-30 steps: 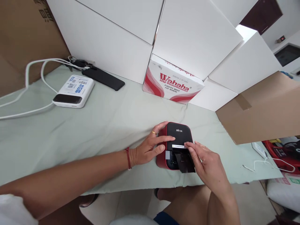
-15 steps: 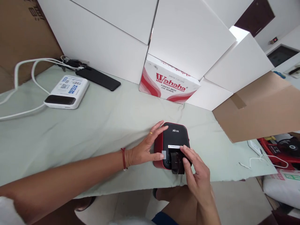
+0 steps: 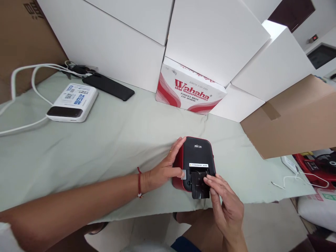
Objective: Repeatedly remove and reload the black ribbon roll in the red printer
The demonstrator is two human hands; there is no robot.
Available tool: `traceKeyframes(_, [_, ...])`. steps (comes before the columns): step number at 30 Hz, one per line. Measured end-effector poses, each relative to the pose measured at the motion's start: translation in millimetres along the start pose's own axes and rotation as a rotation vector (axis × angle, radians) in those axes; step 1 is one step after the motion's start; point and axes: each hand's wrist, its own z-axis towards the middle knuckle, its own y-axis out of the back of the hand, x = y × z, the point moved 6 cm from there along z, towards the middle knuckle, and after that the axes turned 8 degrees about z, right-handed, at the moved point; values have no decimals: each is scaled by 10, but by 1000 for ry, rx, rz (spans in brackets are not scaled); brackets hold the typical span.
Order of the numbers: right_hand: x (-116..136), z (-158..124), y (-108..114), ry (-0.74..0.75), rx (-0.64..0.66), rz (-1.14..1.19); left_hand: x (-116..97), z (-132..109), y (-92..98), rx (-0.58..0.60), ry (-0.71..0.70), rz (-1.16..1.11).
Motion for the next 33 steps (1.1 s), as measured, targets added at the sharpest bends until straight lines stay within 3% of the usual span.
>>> traceKeyframes(4, [10, 136, 46, 36, -4, 4, 24, 23, -4, -11, 9, -9])
traceKeyframes(9, [-99, 610, 83, -57, 159, -12, 37, -3, 6, -11, -52, 65])
traceKeyframes(11, [-183, 860, 2, -157, 295, -140, 46, -16, 7, -17, -90, 120])
traceKeyframes(14, [-323, 1122, -266, -313, 652, -405, 66, -13, 6, -39, -135, 168])
traceKeyframes(16, [-362, 1228, -446, -348, 818, -497, 74, 1, 3, -49, -149, 181])
traceKeyframes(21, [-347, 1319, -675, -345, 922, -513, 81, 39, 5, -64, -98, 201])
traceKeyframes(24, [-302, 1233, -452, -374, 871, -472, 82, 41, 7, -68, -73, 199])
traceKeyframes(28, [-330, 986, 316, -457, 596, -209, 61, 32, 13, -68, -106, 199])
traceKeyframes(31, [-647, 680, 793, -596, 541, -164, 46, 32, 18, -69, -116, 199])
traceKeyframes(33, [-971, 489, 902, -697, 573, -215, 42, 35, 21, -70, -104, 200])
